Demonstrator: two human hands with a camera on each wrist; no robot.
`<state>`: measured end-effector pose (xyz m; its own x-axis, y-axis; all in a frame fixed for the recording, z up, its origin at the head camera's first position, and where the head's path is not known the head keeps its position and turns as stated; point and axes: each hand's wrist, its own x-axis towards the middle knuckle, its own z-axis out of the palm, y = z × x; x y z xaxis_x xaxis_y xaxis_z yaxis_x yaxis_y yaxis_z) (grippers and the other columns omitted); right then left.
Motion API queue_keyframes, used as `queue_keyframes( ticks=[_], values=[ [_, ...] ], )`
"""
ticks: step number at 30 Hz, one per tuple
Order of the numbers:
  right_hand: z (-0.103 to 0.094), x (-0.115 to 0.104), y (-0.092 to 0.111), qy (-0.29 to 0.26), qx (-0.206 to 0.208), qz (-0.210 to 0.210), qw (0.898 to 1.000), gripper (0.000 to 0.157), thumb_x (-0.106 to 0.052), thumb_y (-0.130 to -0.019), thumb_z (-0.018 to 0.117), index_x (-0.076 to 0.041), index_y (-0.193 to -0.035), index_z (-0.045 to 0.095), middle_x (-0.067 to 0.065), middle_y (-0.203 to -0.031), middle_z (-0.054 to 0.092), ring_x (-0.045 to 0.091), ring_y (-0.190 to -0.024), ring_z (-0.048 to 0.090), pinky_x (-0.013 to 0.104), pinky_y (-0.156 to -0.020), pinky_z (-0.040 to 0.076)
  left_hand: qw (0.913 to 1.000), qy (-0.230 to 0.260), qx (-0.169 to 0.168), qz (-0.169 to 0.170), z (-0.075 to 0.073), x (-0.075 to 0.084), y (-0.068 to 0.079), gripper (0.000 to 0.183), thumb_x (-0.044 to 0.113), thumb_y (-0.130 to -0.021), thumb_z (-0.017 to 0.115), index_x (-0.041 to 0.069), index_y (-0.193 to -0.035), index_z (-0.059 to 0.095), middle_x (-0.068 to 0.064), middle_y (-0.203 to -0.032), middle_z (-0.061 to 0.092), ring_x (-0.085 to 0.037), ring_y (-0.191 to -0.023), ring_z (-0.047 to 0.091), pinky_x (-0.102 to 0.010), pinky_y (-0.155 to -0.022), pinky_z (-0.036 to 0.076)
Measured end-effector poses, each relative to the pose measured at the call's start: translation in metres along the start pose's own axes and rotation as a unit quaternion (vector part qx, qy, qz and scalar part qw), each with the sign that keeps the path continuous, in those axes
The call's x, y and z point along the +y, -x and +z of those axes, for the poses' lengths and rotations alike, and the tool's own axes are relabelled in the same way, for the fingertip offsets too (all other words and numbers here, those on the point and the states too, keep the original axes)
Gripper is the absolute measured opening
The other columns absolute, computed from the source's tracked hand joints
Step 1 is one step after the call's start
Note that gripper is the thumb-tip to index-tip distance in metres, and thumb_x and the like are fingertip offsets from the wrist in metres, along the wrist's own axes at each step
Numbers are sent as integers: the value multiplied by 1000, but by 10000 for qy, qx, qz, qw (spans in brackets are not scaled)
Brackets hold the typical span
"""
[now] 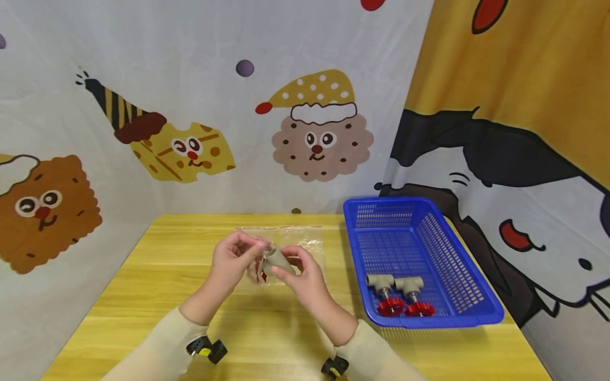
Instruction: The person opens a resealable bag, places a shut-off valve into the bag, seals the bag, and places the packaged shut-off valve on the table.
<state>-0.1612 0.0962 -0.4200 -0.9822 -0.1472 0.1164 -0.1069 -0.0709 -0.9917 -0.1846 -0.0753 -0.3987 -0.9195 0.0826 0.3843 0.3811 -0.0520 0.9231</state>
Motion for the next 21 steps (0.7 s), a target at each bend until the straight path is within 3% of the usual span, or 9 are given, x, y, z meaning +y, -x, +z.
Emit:
queue_keyframes(
  ticks=[5, 11, 14, 17, 21],
  values=[
    [-4, 2, -1, -200, -43, 467, 9987, 38, -3, -84, 70, -2, -120, 57, 13, -123, 54, 21, -103, 59, 30, -78, 55, 9999, -115, 7, -98, -2, -2, -1, 14, 7, -85, 69, -5, -87, 62, -19, -94, 68, -10, -81, 67, -24, -70, 56],
    [-11, 0, -3, -14, -222, 863, 9960, 40, -11, -87, 68, 6, -122, 58, 14, -104, 64, 14, -86, 61, 28, -75, 56, 9991, -339, 110, -240, -6, -5, -2, 11, 7, -85, 69, -2, -88, 64, -19, -96, 68, -8, -79, 67, -24, -71, 56],
    [-15, -3, -3, 561, -430, 691, 9951, 39, -15, -88, 68, 5, -121, 60, 15, -105, 65, 12, -84, 61, 27, -72, 56, 9989, -360, 72, -296, -8, -5, -1, 11, 7, -85, 69, -2, -88, 64, -20, -97, 69, -8, -80, 67, -25, -72, 57],
    [-18, -6, -5, 1238, -721, 235, 9894, 36, -18, -89, 67, 1, -119, 63, 16, -109, 64, 14, -87, 61, 26, -70, 56, 9991, -334, -1, -272, -8, -5, 0, 12, 8, -85, 69, -2, -88, 64, -20, -97, 69, -9, -80, 68, -26, -74, 57],
    [-23, -12, -7, 1580, -1200, -170, 9800, 37, -16, -91, 64, 0, -124, 60, 17, -119, 59, 20, -93, 60, 25, -73, 56, 9993, -326, -18, -178, -9, -4, 1, 14, 11, -86, 69, -3, -87, 63, -21, -95, 69, -10, -82, 67, -26, -73, 56]
  ],
)
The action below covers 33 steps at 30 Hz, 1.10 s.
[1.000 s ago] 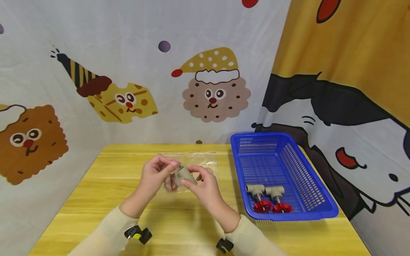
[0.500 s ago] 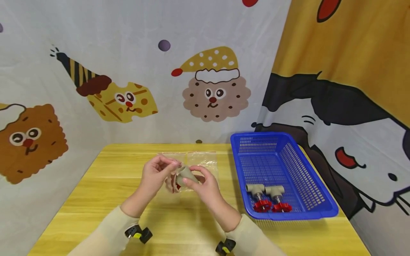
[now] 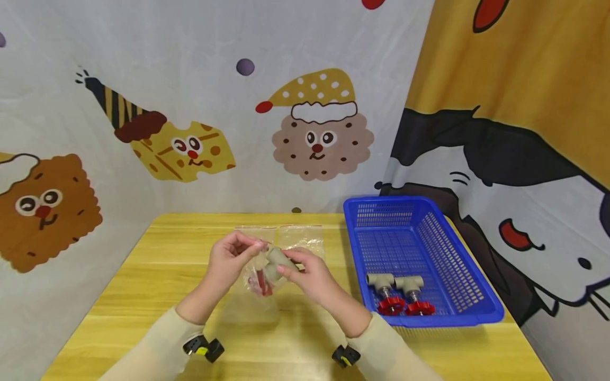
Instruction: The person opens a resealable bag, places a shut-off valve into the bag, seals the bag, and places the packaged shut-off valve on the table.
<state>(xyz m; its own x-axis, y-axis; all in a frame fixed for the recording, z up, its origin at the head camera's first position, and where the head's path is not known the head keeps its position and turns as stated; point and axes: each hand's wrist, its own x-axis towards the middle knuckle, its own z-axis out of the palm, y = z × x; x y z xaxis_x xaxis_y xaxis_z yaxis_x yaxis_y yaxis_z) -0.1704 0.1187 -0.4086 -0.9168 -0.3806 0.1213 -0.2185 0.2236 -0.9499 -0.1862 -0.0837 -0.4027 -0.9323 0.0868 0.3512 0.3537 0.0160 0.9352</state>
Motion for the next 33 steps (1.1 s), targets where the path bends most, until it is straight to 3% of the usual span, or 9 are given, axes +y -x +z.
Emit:
queue_keyframes(
  ticks=[6, 12, 19, 23, 30, 33],
  values=[
    [-12, -10, 1, -532, -708, 178, 9959, 46, -10, -93, 60, 0, -137, 47, 20, -130, 48, 19, -100, 57, 25, -79, 54, 9996, 151, 251, 26, 0, 3, 0, 16, 11, -86, 70, -4, -87, 63, -10, -90, 70, -11, -80, 66, -23, -70, 55],
    [-19, -17, 2, -886, -930, 492, 9905, 58, 7, -88, 57, -8, -142, 43, 18, -138, 41, 27, -109, 54, 26, -81, 53, 9977, 490, 429, 205, 0, 3, 0, 16, 7, -85, 69, -7, -89, 61, 5, -86, 72, -11, -79, 67, -22, -71, 56],
    [-16, -18, -3, -355, -276, 849, 9954, 58, 16, -80, 48, -3, -135, 50, 20, -132, 47, 24, -101, 51, 27, -75, 49, 9973, 562, 373, 285, 2, -1, 3, 15, 4, -85, 69, -9, -86, 60, 6, -86, 71, -10, -79, 67, -23, -70, 56],
    [-16, -16, -6, -410, 38, 988, 9943, 55, 17, -80, 47, -1, -132, 53, 20, -128, 52, 22, -100, 53, 27, -78, 48, 9977, 539, 340, 226, 5, -3, 5, 15, 5, -84, 70, -8, -84, 61, 5, -86, 71, -10, -78, 68, -24, -69, 56],
    [-20, -16, -5, -461, 214, 713, 9962, 45, 17, -81, 55, 2, -124, 50, 24, -129, 53, 24, -98, 54, 27, -77, 48, 9974, 464, 536, 161, 5, -2, 5, 14, 4, -83, 71, -7, -83, 61, 7, -84, 72, -10, -75, 68, -23, -67, 56],
    [-21, -16, -6, -16, 218, 560, 9982, 46, 17, -80, 56, -1, -122, 53, 21, -126, 57, 26, -99, 55, 29, -79, 50, 9974, 474, 501, 192, 4, -2, 6, 14, 3, -83, 70, -8, -84, 61, 6, -85, 72, -9, -77, 68, -23, -68, 56]
  ],
)
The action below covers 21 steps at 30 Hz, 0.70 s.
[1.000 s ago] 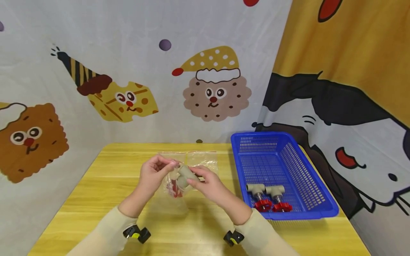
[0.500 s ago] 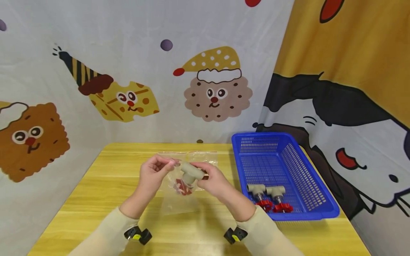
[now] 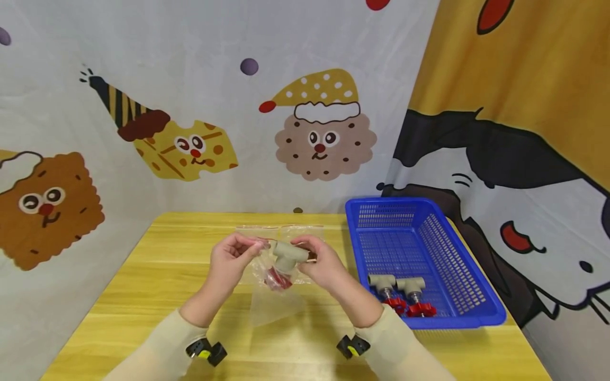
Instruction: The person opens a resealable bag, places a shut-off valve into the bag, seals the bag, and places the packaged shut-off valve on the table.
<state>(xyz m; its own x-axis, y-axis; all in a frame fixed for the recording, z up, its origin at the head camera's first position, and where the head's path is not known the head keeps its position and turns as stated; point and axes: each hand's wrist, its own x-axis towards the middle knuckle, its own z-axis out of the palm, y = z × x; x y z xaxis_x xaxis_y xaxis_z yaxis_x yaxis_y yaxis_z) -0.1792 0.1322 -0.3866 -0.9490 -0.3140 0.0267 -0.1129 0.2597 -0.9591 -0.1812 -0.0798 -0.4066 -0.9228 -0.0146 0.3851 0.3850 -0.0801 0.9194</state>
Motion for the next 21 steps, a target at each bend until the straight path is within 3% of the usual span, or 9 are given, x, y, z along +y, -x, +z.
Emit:
queue_keyframes(
  ticks=[5, 9, 15, 21],
  values=[
    [-2, -2, 1, 1028, -57, -618, 9928, 45, 13, -81, 61, -10, -120, 61, 15, -121, 62, 28, -102, 60, 32, -80, 55, 9999, 31, -96, 85, 0, 0, 1, 13, 2, -84, 69, -8, -85, 60, -11, -90, 72, -9, -81, 68, -23, -70, 56],
    [-4, -4, 2, 1299, -255, -841, 9876, 45, 8, -84, 63, -13, -123, 63, 14, -124, 61, 29, -104, 60, 34, -79, 56, 9999, 25, -152, 70, 1, 0, 1, 14, 3, -85, 69, -8, -85, 61, -15, -92, 71, -10, -83, 68, -24, -72, 56],
    [-6, -6, 2, 1417, -415, -567, 9874, 47, 9, -83, 62, -11, -125, 62, 17, -121, 60, 26, -95, 62, 28, -69, 55, 9999, 107, -92, -30, 1, -1, 1, 16, 4, -84, 69, -9, -85, 60, 0, -89, 72, -11, -83, 69, -24, -72, 56],
    [-9, -8, -1, 1113, -424, -245, 9926, 45, 13, -81, 55, -4, -122, 63, 21, -118, 60, 25, -93, 62, 26, -65, 54, 9999, 75, 30, -86, 0, -2, 0, 16, 5, -84, 70, -7, -86, 60, -3, -88, 73, -13, -80, 68, -25, -70, 57]
  ],
)
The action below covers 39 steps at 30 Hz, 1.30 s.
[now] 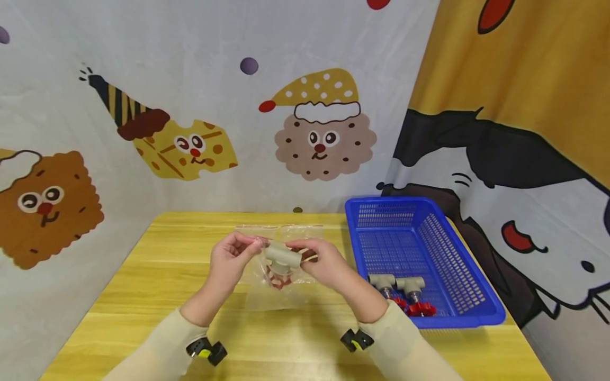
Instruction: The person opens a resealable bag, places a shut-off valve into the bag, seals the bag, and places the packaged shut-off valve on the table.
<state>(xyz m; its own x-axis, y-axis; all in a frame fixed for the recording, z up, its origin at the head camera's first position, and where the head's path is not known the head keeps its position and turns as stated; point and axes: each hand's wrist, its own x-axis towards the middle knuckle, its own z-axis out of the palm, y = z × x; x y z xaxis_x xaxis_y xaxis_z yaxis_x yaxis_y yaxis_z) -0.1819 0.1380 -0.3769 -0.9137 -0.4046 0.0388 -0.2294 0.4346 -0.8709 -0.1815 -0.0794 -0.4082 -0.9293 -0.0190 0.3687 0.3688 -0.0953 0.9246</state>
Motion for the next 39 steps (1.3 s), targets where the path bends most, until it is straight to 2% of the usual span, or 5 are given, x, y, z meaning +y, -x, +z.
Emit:
queue_keyframes(
  ticks=[7, 11, 16, 30, 39],
  values=[
    [2, -3, -2, -211, 492, 152, 9985, 30, 18, -78, 51, 0, -99, 63, 16, -106, 65, 21, -88, 61, 26, -67, 51, 9999, -13, 54, 128, 1, 2, 0, 16, 7, -85, 69, -7, -87, 60, -11, -89, 72, -12, -77, 68, -26, -69, 57],
    [3, -4, -1, 427, 670, -99, 9968, 26, 20, -75, 51, -6, -79, 52, 9, -93, 68, 20, -85, 63, 26, -66, 51, 9997, -40, 19, 220, 2, 2, 2, 16, 7, -86, 68, -7, -87, 60, -18, -91, 71, -12, -79, 69, -25, -70, 57],
    [3, -5, 0, 1284, 752, -214, 9886, 29, 17, -75, 52, -10, -79, 61, 3, -88, 68, 17, -84, 62, 23, -63, 51, 9998, 17, -76, 188, 3, 1, 4, 15, 7, -85, 69, -6, -87, 60, -24, -92, 69, -14, -82, 69, -28, -73, 57],
    [3, -1, 3, 3566, 682, -1144, 9247, 8, -10, -84, 65, -16, -78, 65, -6, -78, 58, 6, -62, 46, 18, -53, 39, 9999, 75, 111, 49, 2, 0, 3, 17, 8, -85, 70, -6, -86, 60, -22, -89, 70, -14, -78, 69, -26, -71, 57],
    [-9, 6, 1, 2679, -438, -1953, 9424, 11, -9, -80, 61, -15, -72, 63, -7, -74, 54, 3, -63, 46, 15, -53, 43, 9966, -118, 668, -473, 1, -1, -1, 16, 3, -84, 69, -9, -86, 59, -20, -87, 70, -11, -74, 68, -25, -69, 57]
  ],
)
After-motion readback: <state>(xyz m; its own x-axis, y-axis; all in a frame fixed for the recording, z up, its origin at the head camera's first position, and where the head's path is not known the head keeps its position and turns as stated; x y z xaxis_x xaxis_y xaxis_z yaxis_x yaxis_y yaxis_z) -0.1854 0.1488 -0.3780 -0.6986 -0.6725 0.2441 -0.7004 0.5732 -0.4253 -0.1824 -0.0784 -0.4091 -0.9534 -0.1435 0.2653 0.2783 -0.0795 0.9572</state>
